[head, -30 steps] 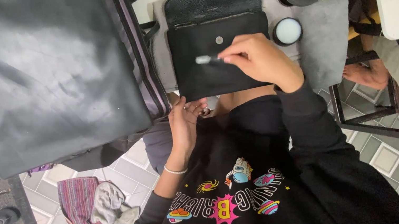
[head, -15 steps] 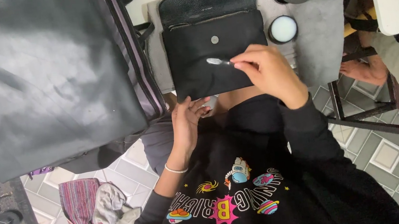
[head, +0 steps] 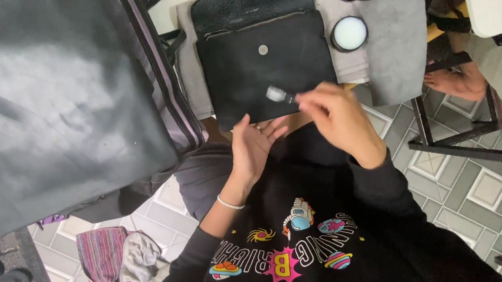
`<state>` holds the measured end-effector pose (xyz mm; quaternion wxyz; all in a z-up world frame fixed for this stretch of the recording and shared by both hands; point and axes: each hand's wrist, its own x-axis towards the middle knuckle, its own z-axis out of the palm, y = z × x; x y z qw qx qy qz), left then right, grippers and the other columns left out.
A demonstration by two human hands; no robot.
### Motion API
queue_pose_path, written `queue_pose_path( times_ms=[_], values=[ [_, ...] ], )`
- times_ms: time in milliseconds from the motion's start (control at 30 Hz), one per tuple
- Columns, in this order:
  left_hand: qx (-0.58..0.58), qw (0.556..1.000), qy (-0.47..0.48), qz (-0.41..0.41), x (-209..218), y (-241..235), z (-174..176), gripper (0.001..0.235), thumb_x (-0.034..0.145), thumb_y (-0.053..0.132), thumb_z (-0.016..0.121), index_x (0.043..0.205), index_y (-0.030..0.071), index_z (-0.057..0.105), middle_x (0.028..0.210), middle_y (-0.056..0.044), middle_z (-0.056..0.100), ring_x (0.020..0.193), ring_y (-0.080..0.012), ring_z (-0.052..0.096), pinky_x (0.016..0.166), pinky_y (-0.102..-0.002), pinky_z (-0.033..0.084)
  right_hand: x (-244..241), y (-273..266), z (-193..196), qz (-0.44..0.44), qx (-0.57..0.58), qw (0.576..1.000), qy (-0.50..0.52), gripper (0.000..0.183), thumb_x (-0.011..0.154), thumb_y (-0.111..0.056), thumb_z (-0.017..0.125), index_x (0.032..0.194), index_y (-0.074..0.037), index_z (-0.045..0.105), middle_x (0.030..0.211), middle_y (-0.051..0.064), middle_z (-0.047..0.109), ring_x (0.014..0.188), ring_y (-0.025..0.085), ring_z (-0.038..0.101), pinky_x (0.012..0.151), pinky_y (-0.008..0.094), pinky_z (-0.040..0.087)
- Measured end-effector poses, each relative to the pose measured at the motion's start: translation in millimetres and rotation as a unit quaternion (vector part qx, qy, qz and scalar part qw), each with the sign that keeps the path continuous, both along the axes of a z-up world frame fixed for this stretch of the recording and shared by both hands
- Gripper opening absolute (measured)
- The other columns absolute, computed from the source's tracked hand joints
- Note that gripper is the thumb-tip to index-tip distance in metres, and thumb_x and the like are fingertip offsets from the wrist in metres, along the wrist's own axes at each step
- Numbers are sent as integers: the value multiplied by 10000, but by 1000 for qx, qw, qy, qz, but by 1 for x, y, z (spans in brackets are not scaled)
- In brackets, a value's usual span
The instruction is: The person cleans a black wallet using a small brush and a round sponge. They apply a substance from a small container to the sponge and rub it onto the wallet's surface. The person also handles a small knife-like tool with a grey cap.
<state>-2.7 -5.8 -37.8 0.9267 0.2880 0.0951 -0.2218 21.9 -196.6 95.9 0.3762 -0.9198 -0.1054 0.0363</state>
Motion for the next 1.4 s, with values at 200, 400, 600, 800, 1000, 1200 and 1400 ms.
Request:
queue_pose_path(
  times_ms=[200, 400, 600, 800, 1000, 1200, 1400],
  values=[
    [-71, 997, -10, -19, 8, -16, 29, 774, 986, 547, 461, 1325, -147, 519, 1410, -351, 477, 1395, -462, 450, 1170, -552, 378, -24, -14, -9, -95, 8, 991, -89, 156, 1037, -52, 652, 1145, -11, 758, 901, 174, 670, 795, 338, 679, 630, 350, 552],
    [-148, 988, 3, -31, 6, -44, 11, 782, 995, 545, 456, 1344, -152, 506, 1424, -347, 448, 1410, -433, 438, 1213, -534, 334, -45, -18, -1, -150, -25, 983, -100, 143, 1045, -46, 651, 1146, -23, 750, 887, 183, 656, 798, 374, 681, 604, 402, 540],
    [-205, 978, -2, -33, 15, -49, 10, 804, 964, 635, 469, 1421, -26, 516, 1436, -267, 519, 1381, -414, 488, 1198, -512, 344, -56, -9, -15, -160, -52, 980, -103, 123, 1052, -66, 623, 1101, -26, 729, 896, 177, 645, 842, 421, 675, 688, 452, 553],
    [-207, 977, 12, -40, 3, -39, 21, 975, 891, 825, 403, 1425, 18, 519, 1404, -230, 551, 1355, -390, 513, 1192, -507, 347, -48, 8, -2, -124, -25, 989, -73, 141, 1042, -94, 616, 1117, -68, 733, 993, 169, 731, 951, 410, 712, 772, 457, 581],
    [-142, 989, 42, 19, -5, 4, -8, 908, 849, 776, 447, 1354, 32, 576, 1363, -232, 608, 1322, -398, 559, 1168, -501, 393, -37, 1, -23, -114, -78, 983, -119, 139, 1074, -141, 608, 1123, -62, 712, 976, 154, 664, 900, 391, 705, 713, 430, 583],
    [-103, 992, 34, 56, -10, 22, -9, 910, 853, 775, 421, 1405, 57, 515, 1420, -199, 563, 1347, -379, 535, 1177, -506, 382, -32, 51, -33, -1, -13, 998, -68, 128, 1047, -184, 608, 1111, -136, 708, 953, 63, 660, 868, 319, 728, 693, 386, 603],
    [-91, 994, 19, 56, -8, 18, -11, 866, 870, 749, 404, 1377, 58, 527, 1349, -185, 572, 1325, -375, 545, 1177, -515, 389, -23, 53, -32, 23, -42, 996, -80, 103, 1005, -107, 623, 1079, -98, 694, 946, 113, 625, 867, 385, 690, 661, 450, 585]
  ],
)
